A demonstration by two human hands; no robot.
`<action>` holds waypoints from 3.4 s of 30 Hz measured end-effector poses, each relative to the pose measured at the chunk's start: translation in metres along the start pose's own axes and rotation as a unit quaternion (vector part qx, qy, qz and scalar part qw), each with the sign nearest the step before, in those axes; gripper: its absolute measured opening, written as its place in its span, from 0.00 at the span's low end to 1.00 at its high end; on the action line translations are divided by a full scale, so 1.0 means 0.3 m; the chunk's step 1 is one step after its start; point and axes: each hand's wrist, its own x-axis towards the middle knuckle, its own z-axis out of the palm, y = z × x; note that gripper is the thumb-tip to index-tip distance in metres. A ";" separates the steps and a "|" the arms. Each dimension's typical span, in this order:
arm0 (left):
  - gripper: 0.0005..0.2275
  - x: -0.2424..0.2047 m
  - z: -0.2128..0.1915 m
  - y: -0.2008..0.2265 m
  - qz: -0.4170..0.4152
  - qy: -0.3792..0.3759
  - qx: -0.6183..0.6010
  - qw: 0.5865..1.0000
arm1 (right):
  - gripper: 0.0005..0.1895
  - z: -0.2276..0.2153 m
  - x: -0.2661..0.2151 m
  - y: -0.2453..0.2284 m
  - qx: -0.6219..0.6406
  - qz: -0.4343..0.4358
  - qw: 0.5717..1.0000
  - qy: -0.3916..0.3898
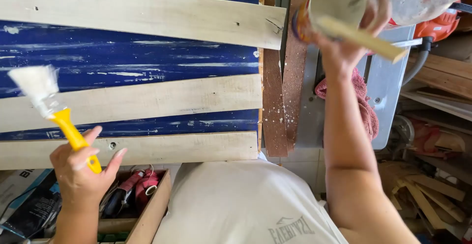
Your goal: The person is using a small paintbrush to apply white paint to several thin wooden planks on a workbench.
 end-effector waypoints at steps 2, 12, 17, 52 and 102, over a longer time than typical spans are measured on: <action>0.26 0.063 -0.002 0.031 0.030 -0.004 -0.009 0.999 | 0.56 -0.027 -0.100 -0.021 -0.003 0.013 1.000 0.000; 0.25 0.329 0.173 0.221 0.144 0.077 -0.213 0.963 | 0.74 -0.176 -0.388 0.062 0.071 0.146 0.987 -0.001; 0.13 0.636 0.178 0.521 0.178 0.047 -0.329 0.926 | 0.70 -0.162 -0.390 0.023 0.099 0.149 0.983 -0.036; 0.12 0.933 0.440 0.775 0.067 0.124 -0.361 0.922 | 0.60 0.157 -0.483 -0.043 -0.308 0.066 0.809 -0.497; 0.06 0.055 0.291 0.446 -0.357 0.306 -0.272 0.840 | 0.18 0.074 -0.651 0.009 -0.069 0.009 0.943 -0.324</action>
